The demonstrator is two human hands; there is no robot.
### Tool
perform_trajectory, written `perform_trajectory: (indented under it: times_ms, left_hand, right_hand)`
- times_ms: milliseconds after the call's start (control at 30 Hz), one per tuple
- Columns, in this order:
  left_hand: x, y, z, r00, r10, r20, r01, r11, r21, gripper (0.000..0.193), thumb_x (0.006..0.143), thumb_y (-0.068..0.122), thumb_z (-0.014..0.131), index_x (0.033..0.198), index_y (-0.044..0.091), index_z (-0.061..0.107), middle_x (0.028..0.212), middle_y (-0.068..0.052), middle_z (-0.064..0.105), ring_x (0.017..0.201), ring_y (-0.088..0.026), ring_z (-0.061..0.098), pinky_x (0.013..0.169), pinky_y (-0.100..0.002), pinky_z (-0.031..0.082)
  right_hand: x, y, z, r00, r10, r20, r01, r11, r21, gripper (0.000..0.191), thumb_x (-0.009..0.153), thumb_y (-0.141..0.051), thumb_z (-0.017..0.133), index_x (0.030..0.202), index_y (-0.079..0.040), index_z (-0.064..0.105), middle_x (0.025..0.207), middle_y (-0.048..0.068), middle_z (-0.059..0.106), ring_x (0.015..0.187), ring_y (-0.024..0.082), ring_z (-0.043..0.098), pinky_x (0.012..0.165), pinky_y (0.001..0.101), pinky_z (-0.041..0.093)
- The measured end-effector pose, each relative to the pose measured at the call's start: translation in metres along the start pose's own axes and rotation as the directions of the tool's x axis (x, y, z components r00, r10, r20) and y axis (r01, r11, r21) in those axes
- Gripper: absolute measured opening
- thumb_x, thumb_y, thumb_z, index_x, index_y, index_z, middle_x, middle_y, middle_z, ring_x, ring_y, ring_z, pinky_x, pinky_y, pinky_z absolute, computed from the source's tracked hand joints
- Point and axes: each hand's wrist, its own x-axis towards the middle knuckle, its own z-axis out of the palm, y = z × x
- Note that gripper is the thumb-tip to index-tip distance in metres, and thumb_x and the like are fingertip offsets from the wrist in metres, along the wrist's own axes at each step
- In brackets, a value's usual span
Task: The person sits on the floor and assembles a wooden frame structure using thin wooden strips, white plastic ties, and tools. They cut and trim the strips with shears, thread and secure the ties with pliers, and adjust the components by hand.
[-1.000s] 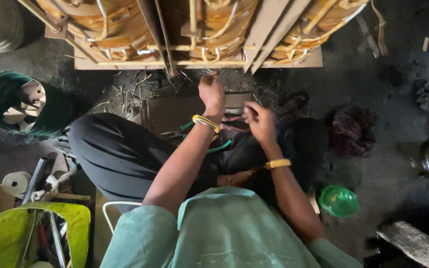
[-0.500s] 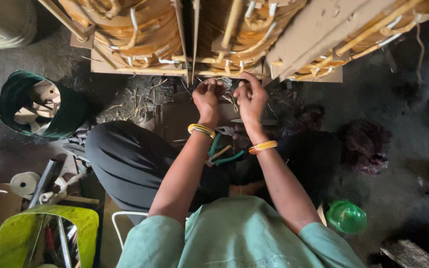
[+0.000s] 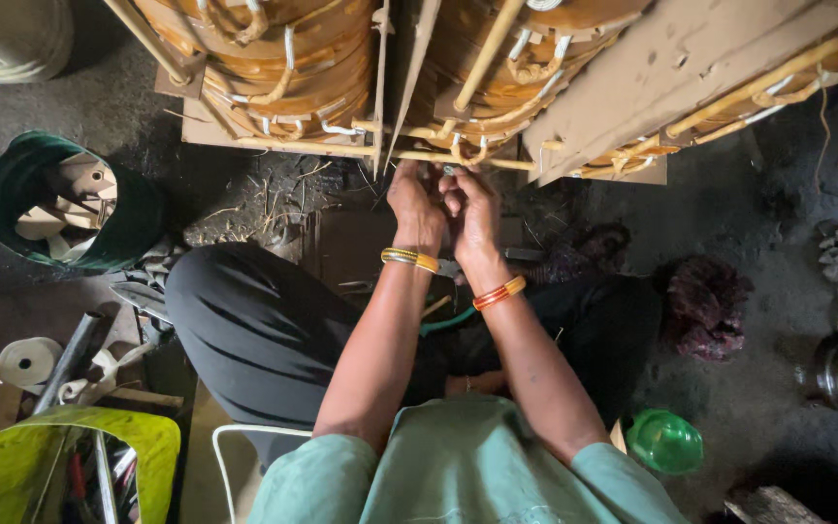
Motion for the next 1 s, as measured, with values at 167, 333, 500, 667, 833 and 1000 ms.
perform_trajectory:
  times_ms: [167,333,500,667,833,1000]
  left_hand:
    - [0.005,0.001,-0.006,0.997,0.042,0.065,-0.029,0.981,-0.19,0.016,0.103,0.013,0.049,0.101,0.001,0.061,0.09,-0.009,0.064,0.079,-0.021,0.063,0.073,-0.034,0.055]
    - [-0.022,-0.016,-0.014,0.94,0.339,0.032,-0.34,0.931,0.13,0.012,0.097,0.0,0.062,0.109,0.001,0.063,0.095,-0.009,0.064,0.081,-0.019,0.058,0.072,-0.036,0.048]
    - [-0.058,-0.004,-0.006,0.622,0.64,0.451,-0.62,0.05,0.783,0.014,0.095,0.003,0.067,0.109,0.003,0.064,0.101,-0.019,0.065,0.087,-0.037,0.066,0.076,-0.045,0.053]
    - [-0.054,0.022,0.002,0.698,0.492,0.52,-0.502,-0.182,0.846,0.027,0.088,0.007,0.067,0.115,0.004,0.063,0.103,-0.02,0.067,0.084,-0.044,0.066,0.065,-0.051,0.051]
    - [-0.065,0.027,-0.013,0.651,0.538,0.536,-0.562,-0.132,0.816,0.036,0.089,0.005,0.061,0.125,0.003,0.059,0.101,-0.018,0.07,0.087,-0.043,0.066,0.07,-0.052,0.051]
    - [-0.082,0.032,-0.02,0.626,0.504,0.595,-0.581,-0.208,0.787,0.012,0.101,0.007,0.062,0.112,0.006,0.064,0.102,-0.018,0.067,0.092,-0.042,0.065,0.077,-0.049,0.051]
  right_hand:
    - [0.0,-0.009,-0.007,0.985,0.119,0.124,-0.139,0.975,0.171,0.01,0.104,-0.013,0.062,0.111,-0.005,0.061,0.083,0.004,0.061,0.06,0.009,0.05,0.055,0.0235,0.041]
    - [-0.01,-0.04,-0.018,0.957,0.202,0.209,-0.259,0.92,0.295,0.035,0.098,-0.008,0.057,0.131,0.002,0.065,0.085,0.003,0.061,0.064,0.007,0.05,0.06,0.0201,0.042]
    - [-0.012,-0.041,-0.03,0.997,-0.005,0.073,0.017,0.988,-0.153,0.031,0.1,-0.008,0.059,0.128,0.007,0.055,0.083,0.006,0.064,0.063,0.012,0.053,0.057,0.0243,0.042]
    - [-0.003,-0.012,-0.037,0.999,0.045,-0.029,-0.051,0.969,-0.241,0.044,0.094,-0.01,0.061,0.136,0.002,0.062,0.079,0.006,0.068,0.059,0.01,0.055,0.052,0.0227,0.042]
    - [0.021,0.004,-0.031,0.987,0.101,0.128,-0.088,0.991,-0.1,0.042,0.094,-0.008,0.064,0.135,0.001,0.06,0.091,0.002,0.067,0.069,0.007,0.057,0.054,0.0207,0.04]
    - [0.013,-0.001,-0.05,0.961,0.184,0.207,-0.229,0.949,0.216,0.037,0.105,-0.021,0.071,0.132,0.003,0.064,0.094,0.001,0.062,0.077,0.008,0.057,0.068,0.0224,0.046]
